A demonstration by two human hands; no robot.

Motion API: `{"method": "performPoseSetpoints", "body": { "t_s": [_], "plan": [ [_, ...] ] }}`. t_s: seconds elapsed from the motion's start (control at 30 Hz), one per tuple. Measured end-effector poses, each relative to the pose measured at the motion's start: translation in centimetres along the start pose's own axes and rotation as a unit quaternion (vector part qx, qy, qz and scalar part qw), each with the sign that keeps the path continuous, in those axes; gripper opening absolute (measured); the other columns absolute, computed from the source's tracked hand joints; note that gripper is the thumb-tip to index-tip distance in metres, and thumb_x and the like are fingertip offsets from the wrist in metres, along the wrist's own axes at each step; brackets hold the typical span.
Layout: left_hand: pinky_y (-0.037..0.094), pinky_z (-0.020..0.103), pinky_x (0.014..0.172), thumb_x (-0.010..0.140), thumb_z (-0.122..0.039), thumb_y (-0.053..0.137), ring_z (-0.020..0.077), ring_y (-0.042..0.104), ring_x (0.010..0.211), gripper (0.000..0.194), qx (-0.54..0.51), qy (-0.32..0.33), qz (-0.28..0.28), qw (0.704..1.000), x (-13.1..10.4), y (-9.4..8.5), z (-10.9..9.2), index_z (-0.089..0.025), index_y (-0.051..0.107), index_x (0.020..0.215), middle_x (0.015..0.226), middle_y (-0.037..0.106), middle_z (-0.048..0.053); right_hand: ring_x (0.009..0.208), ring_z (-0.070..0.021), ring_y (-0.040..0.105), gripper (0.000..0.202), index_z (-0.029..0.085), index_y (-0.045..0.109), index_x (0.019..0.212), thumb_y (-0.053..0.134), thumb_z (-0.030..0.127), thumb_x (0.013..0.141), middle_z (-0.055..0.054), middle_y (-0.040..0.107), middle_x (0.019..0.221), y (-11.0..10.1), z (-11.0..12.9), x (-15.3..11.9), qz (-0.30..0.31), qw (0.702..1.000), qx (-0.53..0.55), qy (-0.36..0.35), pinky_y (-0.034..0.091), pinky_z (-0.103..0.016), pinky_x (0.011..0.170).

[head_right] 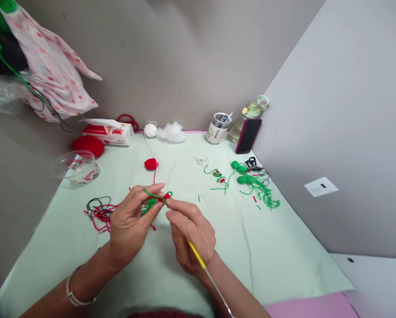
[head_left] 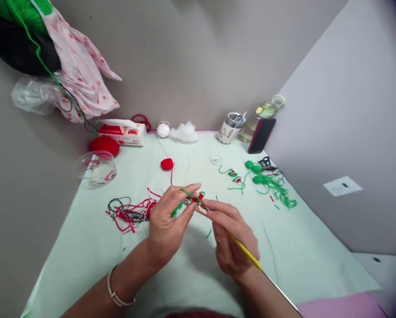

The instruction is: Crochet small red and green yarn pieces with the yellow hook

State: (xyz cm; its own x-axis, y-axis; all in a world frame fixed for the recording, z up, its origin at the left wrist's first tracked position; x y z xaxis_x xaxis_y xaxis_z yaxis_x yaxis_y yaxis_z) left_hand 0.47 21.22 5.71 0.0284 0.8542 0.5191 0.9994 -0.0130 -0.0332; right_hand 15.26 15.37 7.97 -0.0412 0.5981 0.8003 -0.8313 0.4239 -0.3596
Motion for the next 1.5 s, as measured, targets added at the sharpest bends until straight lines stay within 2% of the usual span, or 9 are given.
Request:
{"method": "performPoseSetpoints", "body": {
  "t_s": [0.33,0.6,0.8,0.93,1.03,1.13,1.23,1.4,1.5],
  "plan": [
    [0.061,0.027,0.091,0.093,-0.004,0.075,0.0161,0.075,0.098,0.044,-0.004,0.017,0.02,1.0,0.1,-0.1,-0.3,-0.033,0.081,0.125,0.107,0.081,0.002,0.108,-0.0228,0.08,0.031,0.018,0.071,0.12,0.056,0.0,0.099,-0.017,0.08,0.118,0.2,-0.1,-0.2,0.024,0.998,-0.04,-0.033,0.07,-0.033,0.082],
    [0.059,0.021,0.081,0.086,-0.013,0.083,0.0119,0.071,0.083,0.034,-0.182,-0.237,0.009,0.954,0.2,0.5,0.2,-0.027,0.082,0.117,0.088,0.074,-0.002,0.116,-0.0247,0.078,0.023,0.017,0.077,0.112,0.063,0.004,0.098,-0.017,0.081,0.12,0.6,0.7,-0.8,0.033,0.974,-0.154,-0.16,0.071,-0.036,0.089],
    [0.056,0.022,0.08,0.085,-0.022,0.086,0.0124,0.069,0.083,0.038,-0.255,-0.312,0.097,0.91,0.9,0.5,0.3,-0.026,0.08,0.122,0.086,0.071,-0.002,0.103,-0.0208,0.079,0.032,0.022,0.076,0.124,0.056,0.006,0.104,-0.013,0.079,0.125,-0.3,-0.2,-0.1,0.006,0.997,0.017,-0.074,0.071,-0.033,0.077],
    [0.056,0.025,0.079,0.084,-0.018,0.083,0.014,0.068,0.081,0.037,-0.178,-0.29,0.096,0.936,1.2,0.2,0.3,-0.025,0.081,0.119,0.083,0.071,-0.002,0.098,-0.0199,0.08,0.035,0.027,0.076,0.122,0.056,0.004,0.103,-0.01,0.081,0.117,-0.2,-0.9,0.1,0.021,0.999,0.044,0.018,0.069,-0.032,0.076],
    [0.056,0.029,0.086,0.083,-0.012,0.079,0.0166,0.07,0.089,0.028,-0.071,-0.201,0.032,0.977,1.0,-0.1,-0.4,-0.025,0.083,0.108,0.09,0.074,0.0,0.106,-0.0239,0.079,0.036,0.023,0.074,0.129,0.057,0.004,0.102,-0.015,0.079,0.123,0.3,-0.2,-0.2,0.04,0.996,-0.069,-0.05,0.069,-0.037,0.082],
    [0.055,0.03,0.093,0.083,-0.011,0.079,0.0185,0.071,0.097,0.02,-0.061,-0.156,0.004,0.986,0.6,0.1,-1.0,-0.025,0.083,0.098,0.1,0.077,0.002,0.106,-0.0261,0.077,0.037,0.021,0.075,0.13,0.059,0.004,0.1,-0.016,0.078,0.122,0.4,0.4,-0.8,0.007,0.983,-0.145,-0.11,0.069,-0.041,0.085],
    [0.055,0.027,0.081,0.083,-0.018,0.084,0.015,0.067,0.085,0.035,-0.158,-0.255,0.047,0.953,0.3,0.6,-0.5,-0.026,0.082,0.117,0.091,0.075,0.0,0.103,-0.0248,0.076,0.038,0.022,0.079,0.123,0.064,0.0,0.096,-0.012,0.077,0.116,0.2,0.4,-1.1,-0.015,0.977,-0.169,-0.127,0.069,-0.038,0.082],
    [0.043,0.019,0.058,0.077,-0.03,0.093,0.0074,0.052,0.064,0.051,-0.347,-0.408,0.175,0.826,0.3,1.9,0.2,-0.024,0.082,0.126,0.08,0.065,-0.002,0.105,-0.023,0.076,0.041,0.024,0.078,0.131,0.065,0.003,0.099,-0.009,0.077,0.116,-0.5,-0.1,-0.7,-0.016,0.993,-0.067,-0.098,0.069,-0.036,0.082],
    [0.044,0.019,0.057,0.075,-0.027,0.094,0.0066,0.051,0.062,0.048,-0.345,-0.401,0.168,0.832,0.9,1.5,0.5,-0.023,0.083,0.122,0.077,0.063,-0.003,0.102,-0.0212,0.077,0.044,0.032,0.076,0.134,0.062,0.005,0.102,-0.007,0.079,0.115,-0.6,-1.1,0.1,0.001,0.998,0.061,0.004,0.068,-0.035,0.079]
  ]
}}
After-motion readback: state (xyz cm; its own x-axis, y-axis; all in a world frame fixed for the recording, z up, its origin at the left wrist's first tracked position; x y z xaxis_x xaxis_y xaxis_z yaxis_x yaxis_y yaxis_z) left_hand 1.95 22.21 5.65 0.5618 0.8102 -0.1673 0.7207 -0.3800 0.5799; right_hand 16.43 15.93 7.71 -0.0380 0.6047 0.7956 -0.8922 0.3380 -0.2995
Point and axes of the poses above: each hand's wrist, its own x-axis towards the middle knuckle, its own y-axis out of the palm, z = x × y, the point moved 5 cm from there along x, towards the middle knuckle
